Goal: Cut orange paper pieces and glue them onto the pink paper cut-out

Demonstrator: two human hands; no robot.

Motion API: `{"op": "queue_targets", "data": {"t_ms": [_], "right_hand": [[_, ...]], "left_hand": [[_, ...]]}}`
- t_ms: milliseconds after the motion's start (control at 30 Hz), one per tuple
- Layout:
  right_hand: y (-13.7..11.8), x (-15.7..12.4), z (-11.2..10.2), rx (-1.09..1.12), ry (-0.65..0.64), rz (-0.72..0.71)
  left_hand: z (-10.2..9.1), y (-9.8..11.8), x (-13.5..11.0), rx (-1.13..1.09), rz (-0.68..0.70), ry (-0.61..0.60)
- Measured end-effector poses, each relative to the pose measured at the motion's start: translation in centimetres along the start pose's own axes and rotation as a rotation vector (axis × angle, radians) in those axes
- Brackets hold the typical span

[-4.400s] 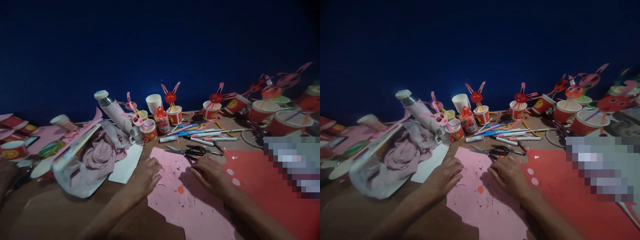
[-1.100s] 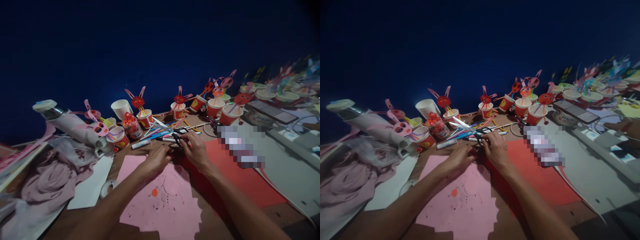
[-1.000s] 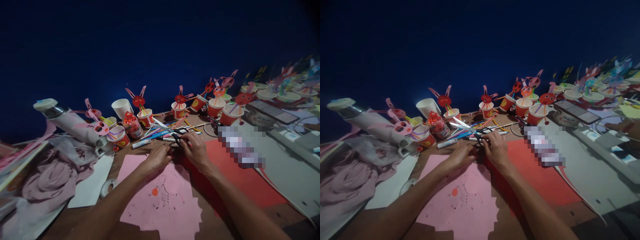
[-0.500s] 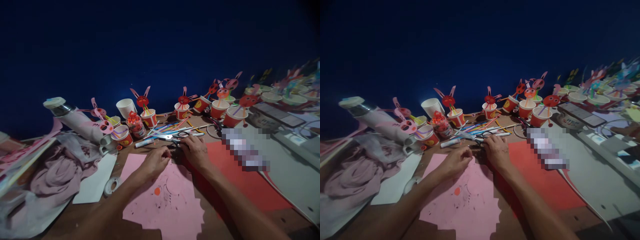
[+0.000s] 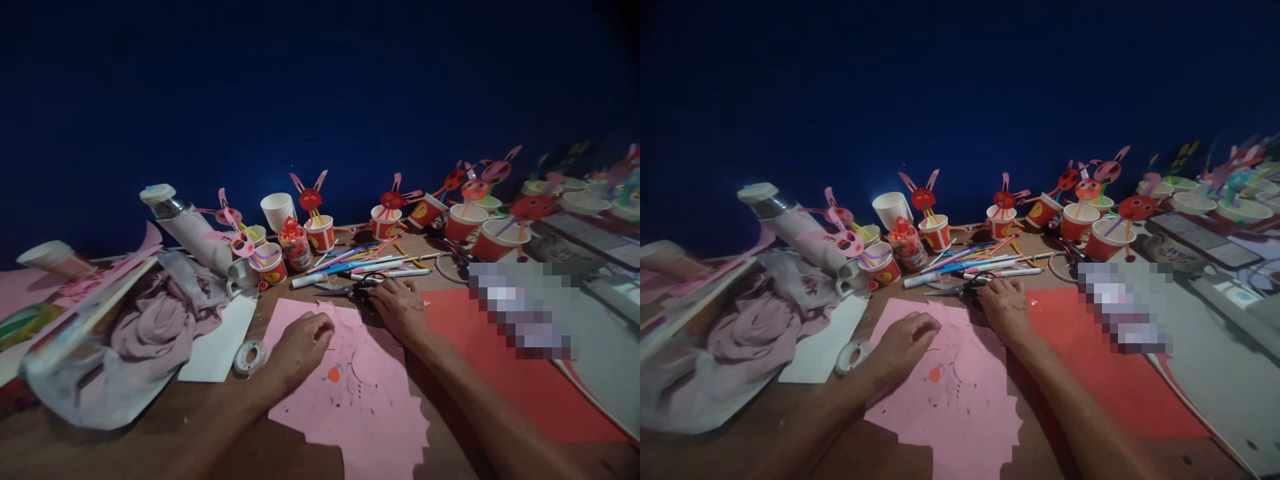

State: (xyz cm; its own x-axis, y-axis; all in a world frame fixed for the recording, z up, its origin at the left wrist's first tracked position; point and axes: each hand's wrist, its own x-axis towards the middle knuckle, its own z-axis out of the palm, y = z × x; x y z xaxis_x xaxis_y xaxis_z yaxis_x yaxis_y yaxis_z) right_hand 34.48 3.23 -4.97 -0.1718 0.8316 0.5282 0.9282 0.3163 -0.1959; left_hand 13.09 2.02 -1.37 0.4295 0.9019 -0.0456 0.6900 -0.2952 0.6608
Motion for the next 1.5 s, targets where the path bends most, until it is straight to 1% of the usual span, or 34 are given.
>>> {"op": "queue_targets", "data": {"t_ms": [167,267,400,500,600,667,767,833,900,1033,1100,1233,1367,1500], "right_hand": [[0.2,-0.2,0.2,0.012,0.01,-0.009],[0.3,-0.2,0.1,0.036,0.039,-0.019],[-0.1,-0.2,-0.4,0.076,0.1,-0.034],[-0.6,-0.4,-0.7,0.117,0.114,-0.047],[-1.5,-0.6,-0.9,0.182,0.083,-0.066],[-2.3,-0.8,-1.1,0.236,0.054,-0.075],[-3.6,-1.1,-1.4,0.326,0.0,-0.099],[-4.5,-1.3,-1.7,0.378,-0.036,-0.124],[-5.2,-1.4,-1.9,0.441,-0.092,-0.12],[-5.7,-1.7,-2.2,0.566,-0.196,-0.037],[-5.8,-1.8,-2.1,0.582,-0.206,-0.012],[-5.9,-1.9,-2.1,0.538,-0.216,-0.014],[-5.8,-2.0,-2.0,0.504,-0.211,-0.006],[-5.6,-2.0,-2.0,0.501,-0.199,-0.008]], "left_hand": [[-0.3,-1.0,-0.1,0.112,0.041,0.088],[-0.5,-1.4,-0.3,0.101,0.046,0.123],[-0.2,-1.3,-0.7,-0.064,0.022,0.172],[0.4,-1.3,-0.9,-0.206,-0.011,0.153],[1.0,-1.3,-1.0,-0.414,-0.082,0.103],[1.2,-1.2,-0.9,-0.54,-0.143,0.097],[1.2,-0.7,-1.0,-0.631,-0.208,0.098],[1.1,-0.3,-1.1,-0.647,-0.222,0.098],[1.1,0.0,-1.2,-0.634,-0.209,0.101],[1.1,0.2,-1.4,-0.566,-0.172,0.106],[1.3,0.0,-1.4,-0.544,-0.158,0.088],[1.5,-0.3,-1.4,-0.508,-0.142,0.077],[1.6,0.0,-1.4,-0.516,-0.14,0.051],[1.6,0.4,-1.5,-0.52,-0.157,0.08]]}}
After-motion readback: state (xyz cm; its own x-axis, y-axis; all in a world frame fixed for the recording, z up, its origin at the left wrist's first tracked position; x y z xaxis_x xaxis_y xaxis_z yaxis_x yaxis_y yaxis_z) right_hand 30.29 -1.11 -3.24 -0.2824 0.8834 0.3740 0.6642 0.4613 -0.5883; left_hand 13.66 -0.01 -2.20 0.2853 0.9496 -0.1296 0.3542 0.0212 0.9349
